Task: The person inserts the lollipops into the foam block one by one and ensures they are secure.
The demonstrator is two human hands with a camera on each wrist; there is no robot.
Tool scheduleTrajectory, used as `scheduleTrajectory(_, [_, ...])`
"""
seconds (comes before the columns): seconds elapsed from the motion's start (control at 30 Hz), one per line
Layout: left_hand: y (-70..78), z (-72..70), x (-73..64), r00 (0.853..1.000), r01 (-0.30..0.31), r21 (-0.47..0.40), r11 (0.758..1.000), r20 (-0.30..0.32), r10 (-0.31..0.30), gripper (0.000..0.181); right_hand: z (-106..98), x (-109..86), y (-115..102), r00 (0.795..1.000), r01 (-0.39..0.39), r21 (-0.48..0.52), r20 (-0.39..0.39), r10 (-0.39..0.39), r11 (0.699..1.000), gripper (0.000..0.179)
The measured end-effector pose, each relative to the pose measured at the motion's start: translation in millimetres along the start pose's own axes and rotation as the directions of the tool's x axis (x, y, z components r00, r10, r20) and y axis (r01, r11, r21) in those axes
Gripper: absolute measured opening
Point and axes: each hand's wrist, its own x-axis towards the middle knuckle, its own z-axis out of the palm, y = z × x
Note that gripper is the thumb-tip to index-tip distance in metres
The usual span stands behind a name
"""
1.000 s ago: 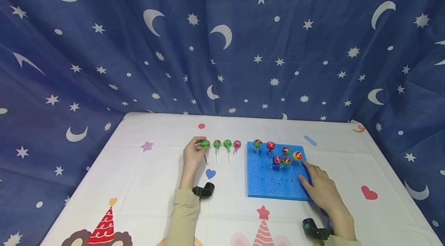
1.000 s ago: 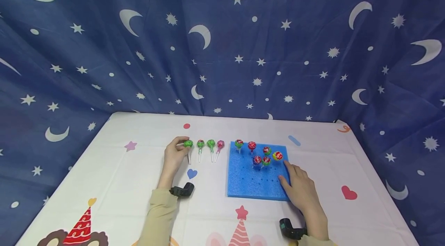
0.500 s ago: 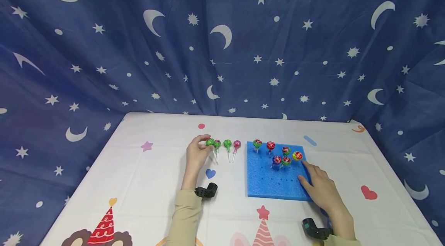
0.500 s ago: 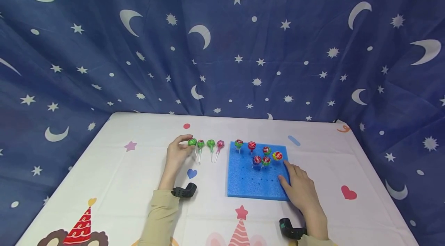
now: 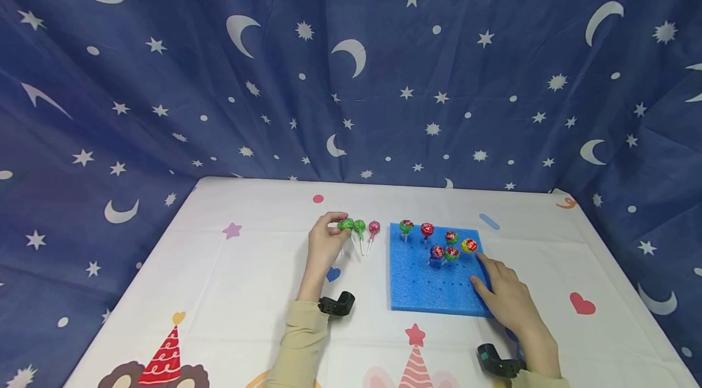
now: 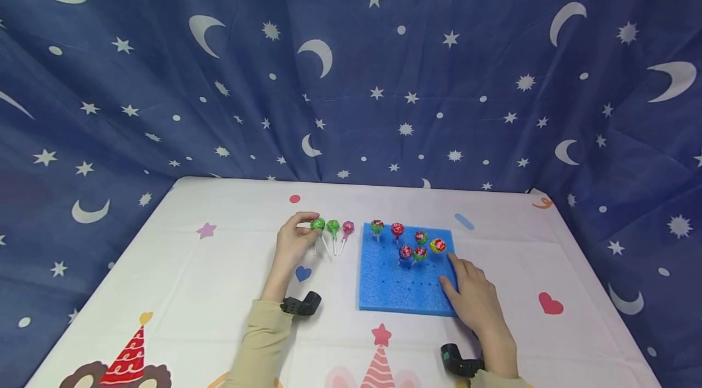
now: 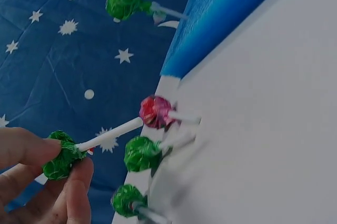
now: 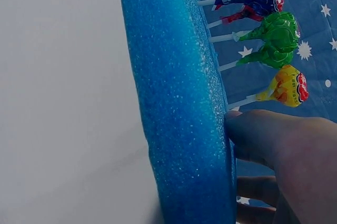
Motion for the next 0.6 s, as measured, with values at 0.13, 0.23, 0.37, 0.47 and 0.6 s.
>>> scheduleTrajectory(0.13, [2.4,8.5,-3.3,0.999,-0.025,-0.018,1.0,0.027,0.026,0.031,-0.4,0.4,0.0,1.0,-0.001,0.002,0.004,0.001,1.0,0.064])
scheduleTrajectory(0.23, [3.6,15.0,-5.4,0.998,-0.038,-0.026,0.999,0.054,0.039,0.031,-0.9,0.5,-0.4,1.0,-0.002,0.004,0.007,0.002,1.0,0.064])
scheduleTrajectory(0.37, [8.3,23.3,-10.4,0.993,-0.05,-0.023,0.998,0.102,0.052,0.03,-1.7,0.1,-1.2,1.0,-0.002,0.006,0.009,0.002,1.0,0.064])
scheduleTrajectory(0.47, [12.6,29.7,-15.3,0.987,-0.068,-0.023,0.997,0.142,0.071,0.029,-2.3,-0.2,-1.9,1.0,-0.002,0.007,0.01,0.002,1.0,0.064])
scheduleTrajectory(0.6, [17.4,38.7,-21.2,0.975,-0.114,-0.027,0.993,0.187,0.117,0.029,-2.7,-0.5,-2.4,1.0,-0.005,0.008,0.01,0.005,1.0,0.064])
